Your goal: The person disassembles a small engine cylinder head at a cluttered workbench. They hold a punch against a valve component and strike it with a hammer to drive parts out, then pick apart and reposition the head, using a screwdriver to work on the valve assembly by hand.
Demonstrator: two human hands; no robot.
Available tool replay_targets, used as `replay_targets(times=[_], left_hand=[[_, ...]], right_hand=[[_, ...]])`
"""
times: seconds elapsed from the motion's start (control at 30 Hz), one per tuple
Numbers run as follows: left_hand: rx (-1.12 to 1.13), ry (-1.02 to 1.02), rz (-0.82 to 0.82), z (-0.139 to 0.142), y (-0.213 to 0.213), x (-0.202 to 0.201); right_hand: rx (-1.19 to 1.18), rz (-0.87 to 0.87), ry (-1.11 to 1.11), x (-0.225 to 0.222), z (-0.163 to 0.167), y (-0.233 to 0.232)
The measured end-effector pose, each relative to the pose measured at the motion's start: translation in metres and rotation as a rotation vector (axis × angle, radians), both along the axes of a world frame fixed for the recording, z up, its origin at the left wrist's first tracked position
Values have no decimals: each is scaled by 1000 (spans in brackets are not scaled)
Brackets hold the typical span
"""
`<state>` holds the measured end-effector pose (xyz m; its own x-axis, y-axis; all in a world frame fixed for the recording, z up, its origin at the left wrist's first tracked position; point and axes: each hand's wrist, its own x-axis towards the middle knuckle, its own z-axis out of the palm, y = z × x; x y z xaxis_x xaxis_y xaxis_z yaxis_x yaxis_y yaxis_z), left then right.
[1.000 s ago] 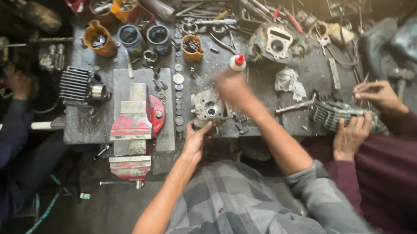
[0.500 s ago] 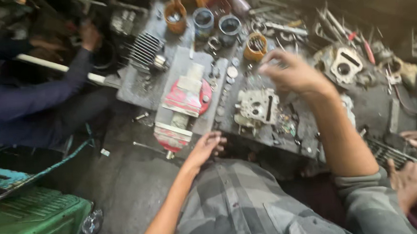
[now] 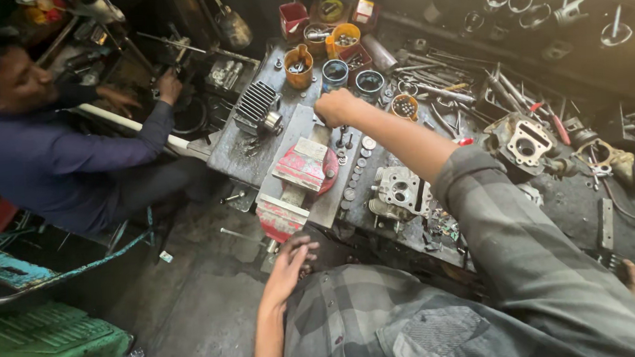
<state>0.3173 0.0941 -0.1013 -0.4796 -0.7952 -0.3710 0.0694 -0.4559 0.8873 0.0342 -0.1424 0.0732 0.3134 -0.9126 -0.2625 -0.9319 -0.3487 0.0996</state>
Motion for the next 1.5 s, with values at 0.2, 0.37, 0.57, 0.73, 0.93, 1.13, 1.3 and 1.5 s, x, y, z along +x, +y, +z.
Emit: replay_targets(times=[0.2, 0.37, 0.57, 0.73, 0.93, 1.13, 1.3, 1.5], left_hand=[[1, -32, 73, -19, 31, 30], [22, -116, -92, -18, 29, 19], [-293, -216, -372, 32, -5, -33], [-516, -228, -301, 48, -32, -120], [-718, -231, -243, 21, -48, -207], [-645, -285, -220, 11, -42, -220], [-404, -153, -218, 13, -45, -229], [-81, 49, -238, 8, -44, -226]], right_hand=[[20, -162, -187, -23, 19, 6], [-393, -370, -517, -91, 23, 33], [-559, -639, -635, -149, -32, 122], [-607, -1003, -923, -143, -89, 211], [32, -1630, -1823, -120, -127, 269], [10, -1413, -1978, -116, -125, 283], [-221, -1389, -1502, -120, -100, 296], [-254, -1292, -1242, -114, -82, 302]])
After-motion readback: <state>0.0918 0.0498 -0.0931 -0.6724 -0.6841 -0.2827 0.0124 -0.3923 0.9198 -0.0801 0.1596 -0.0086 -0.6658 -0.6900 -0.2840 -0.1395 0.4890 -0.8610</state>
